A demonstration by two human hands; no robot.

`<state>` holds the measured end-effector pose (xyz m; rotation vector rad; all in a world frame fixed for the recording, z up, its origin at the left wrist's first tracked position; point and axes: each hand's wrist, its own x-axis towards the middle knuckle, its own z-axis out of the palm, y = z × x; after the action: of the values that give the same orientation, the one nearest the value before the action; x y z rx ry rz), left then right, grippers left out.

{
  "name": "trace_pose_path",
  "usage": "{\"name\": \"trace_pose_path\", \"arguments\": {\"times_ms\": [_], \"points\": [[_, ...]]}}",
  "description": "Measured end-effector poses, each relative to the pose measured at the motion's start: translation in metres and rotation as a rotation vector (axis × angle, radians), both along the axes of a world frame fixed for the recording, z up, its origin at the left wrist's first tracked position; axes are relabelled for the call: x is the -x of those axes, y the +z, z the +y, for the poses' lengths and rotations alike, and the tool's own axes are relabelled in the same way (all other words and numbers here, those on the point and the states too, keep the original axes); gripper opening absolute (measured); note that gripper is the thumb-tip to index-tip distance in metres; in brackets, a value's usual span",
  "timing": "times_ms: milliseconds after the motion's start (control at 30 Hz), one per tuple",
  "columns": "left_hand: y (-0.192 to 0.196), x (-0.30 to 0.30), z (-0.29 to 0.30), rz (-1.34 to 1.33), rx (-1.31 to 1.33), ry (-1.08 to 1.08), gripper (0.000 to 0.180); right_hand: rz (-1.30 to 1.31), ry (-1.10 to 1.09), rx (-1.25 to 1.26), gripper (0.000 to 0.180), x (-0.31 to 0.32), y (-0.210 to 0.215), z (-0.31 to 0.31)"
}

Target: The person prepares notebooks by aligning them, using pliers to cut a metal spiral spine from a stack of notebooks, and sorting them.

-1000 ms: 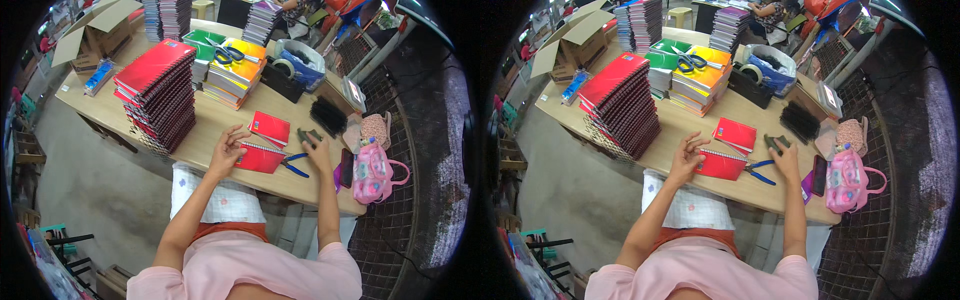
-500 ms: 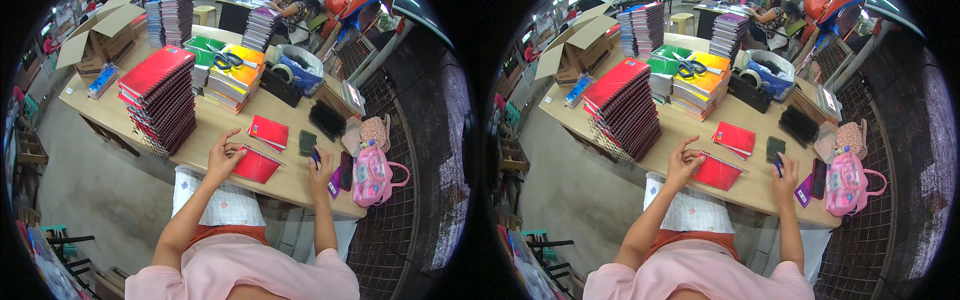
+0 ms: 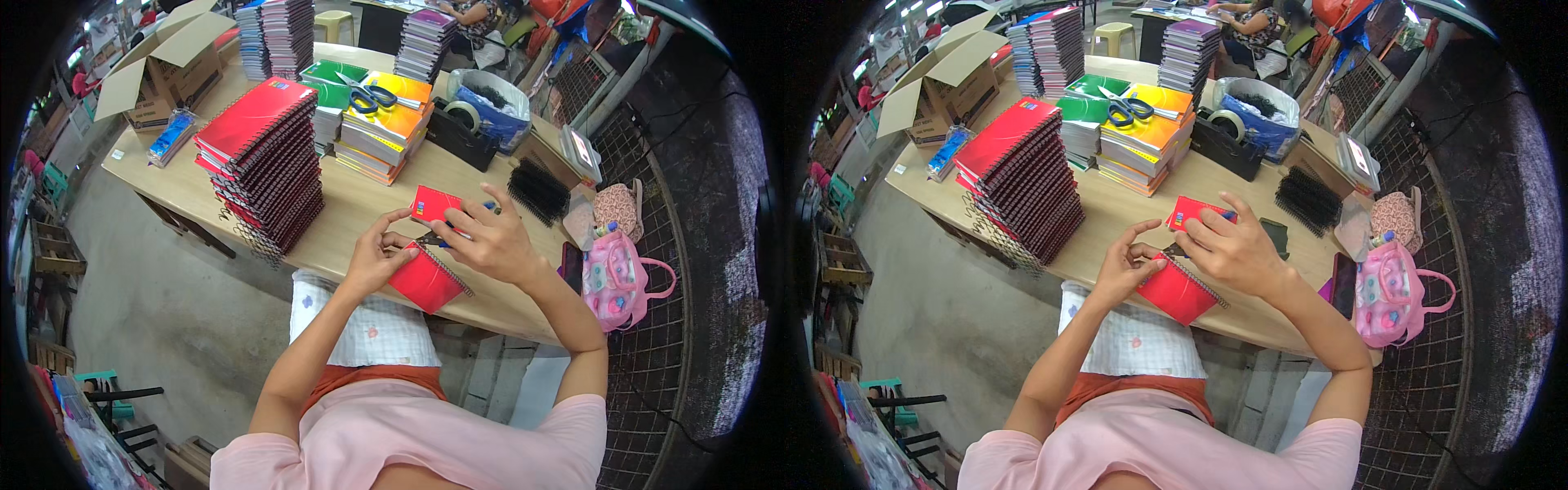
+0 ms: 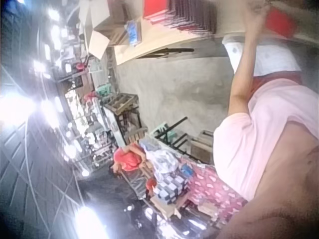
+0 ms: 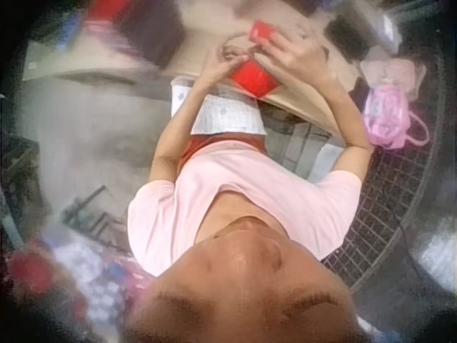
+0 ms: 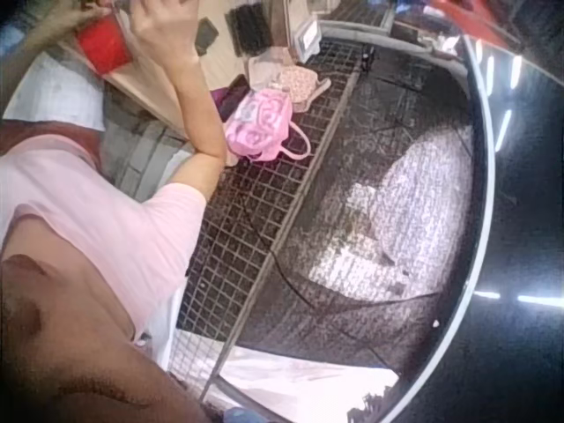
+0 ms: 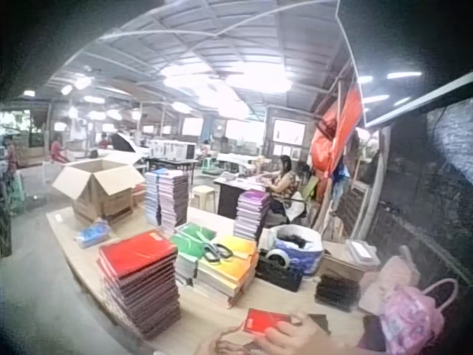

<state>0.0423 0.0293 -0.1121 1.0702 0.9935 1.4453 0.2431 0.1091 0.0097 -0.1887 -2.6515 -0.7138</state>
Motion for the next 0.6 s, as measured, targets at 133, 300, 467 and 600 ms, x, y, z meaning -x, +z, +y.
{"name": "trace_pose_path", "arguments": {"times_ms": [133,300,467,600], "points": [[0.006,-0.009,-0.004,0.211,-0.047,0.186,0.063,-0.012,-0.249,0.537,0.032,-0.013,-0.007,-0.01],[0.035,-0.021,-0.011,0.331,-0.087,0.307,0.051,0.296,-0.352,0.907,0.032,-0.027,0.0,-0.017],[0.16,0.051,-0.042,0.577,-0.516,0.68,0.029,0.787,-0.342,0.771,0.033,-0.071,0.02,-0.017],[0.234,0.146,-0.031,0.696,-0.593,0.874,0.03,0.764,-0.411,0.817,0.032,-0.083,-0.009,-0.024]]}}
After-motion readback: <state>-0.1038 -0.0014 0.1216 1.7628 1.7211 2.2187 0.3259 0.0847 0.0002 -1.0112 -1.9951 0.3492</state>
